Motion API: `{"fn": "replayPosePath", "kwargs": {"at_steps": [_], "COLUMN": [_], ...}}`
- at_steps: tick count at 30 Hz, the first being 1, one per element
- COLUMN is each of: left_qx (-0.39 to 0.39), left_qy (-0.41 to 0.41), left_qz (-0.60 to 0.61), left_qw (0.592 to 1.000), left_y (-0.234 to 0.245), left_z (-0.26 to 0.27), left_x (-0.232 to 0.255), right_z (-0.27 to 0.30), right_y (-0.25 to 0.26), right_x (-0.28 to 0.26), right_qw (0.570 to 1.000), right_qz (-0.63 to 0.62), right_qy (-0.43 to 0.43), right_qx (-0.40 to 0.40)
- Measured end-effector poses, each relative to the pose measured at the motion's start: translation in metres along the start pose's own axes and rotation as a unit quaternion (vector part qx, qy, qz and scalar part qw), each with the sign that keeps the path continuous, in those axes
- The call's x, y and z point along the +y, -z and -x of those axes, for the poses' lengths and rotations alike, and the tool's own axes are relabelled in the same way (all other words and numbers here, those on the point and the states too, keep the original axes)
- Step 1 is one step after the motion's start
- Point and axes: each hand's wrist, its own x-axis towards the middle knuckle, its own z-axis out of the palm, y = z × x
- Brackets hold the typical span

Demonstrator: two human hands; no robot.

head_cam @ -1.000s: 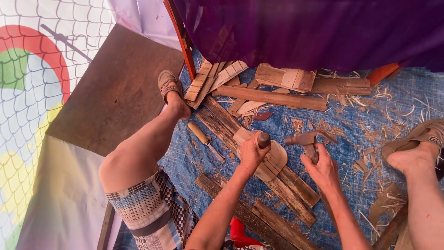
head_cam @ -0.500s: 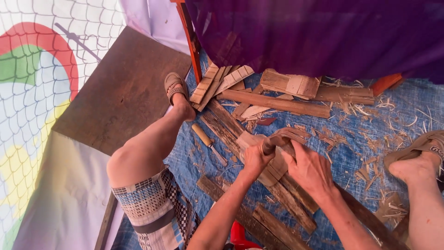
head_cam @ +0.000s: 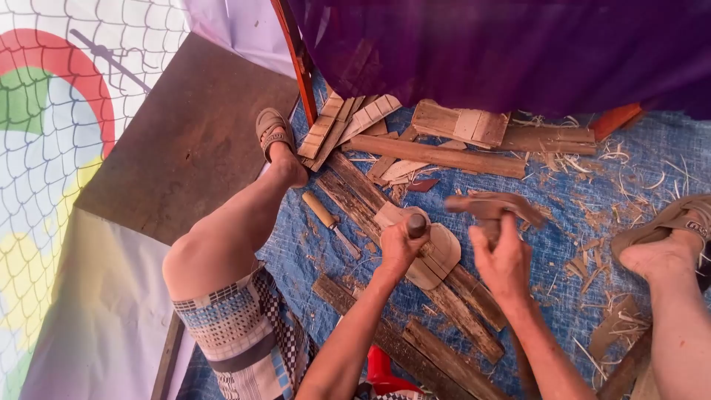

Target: Carving the body of a small stringed instrument from wood using a hammer and a chisel.

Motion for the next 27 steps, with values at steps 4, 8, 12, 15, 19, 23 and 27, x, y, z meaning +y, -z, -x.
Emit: {"fn": "replayPosePath", "kwargs": {"at_steps": [4,8,12,15,19,23,27], "left_qx": [0.048,0.065,0.072,0.017,0.014,0.012,0.004], "left_qy": [0.012,-0.022,0.055,0.168,0.173,0.323,0.398], "left_qz": [0.095,0.088,0.013,-0.032,-0.059,-0.021,0.190], "left_qw": [0.994,0.994,0.996,0.985,0.983,0.946,0.897], "left_y": [0.018,0.023,0.008,0.025,0.006,-0.021,-0.030], "left_z": [-0.016,-0.027,-0.023,-0.021,-0.008,0.012,0.024], "left_x": [0.023,0.034,0.002,-0.009,-0.084,-0.141,-0.140], "right_z": [-0.012,-0.016,-0.015,-0.014,0.016,0.023,0.015], "right_y": [0.004,0.010,0.002,-0.037,-0.060,-0.084,-0.069], "right_x": [0.041,0.055,0.100,0.223,0.296,0.369,0.337], "right_qw": [0.996,0.995,0.987,0.977,0.947,0.930,0.927], "right_qz": [-0.060,-0.010,0.071,0.030,-0.098,0.151,0.197], "right_qy": [0.012,-0.069,-0.143,-0.210,-0.304,-0.331,-0.316], "right_qx": [0.065,0.072,0.033,-0.004,-0.044,-0.044,-0.048]}}
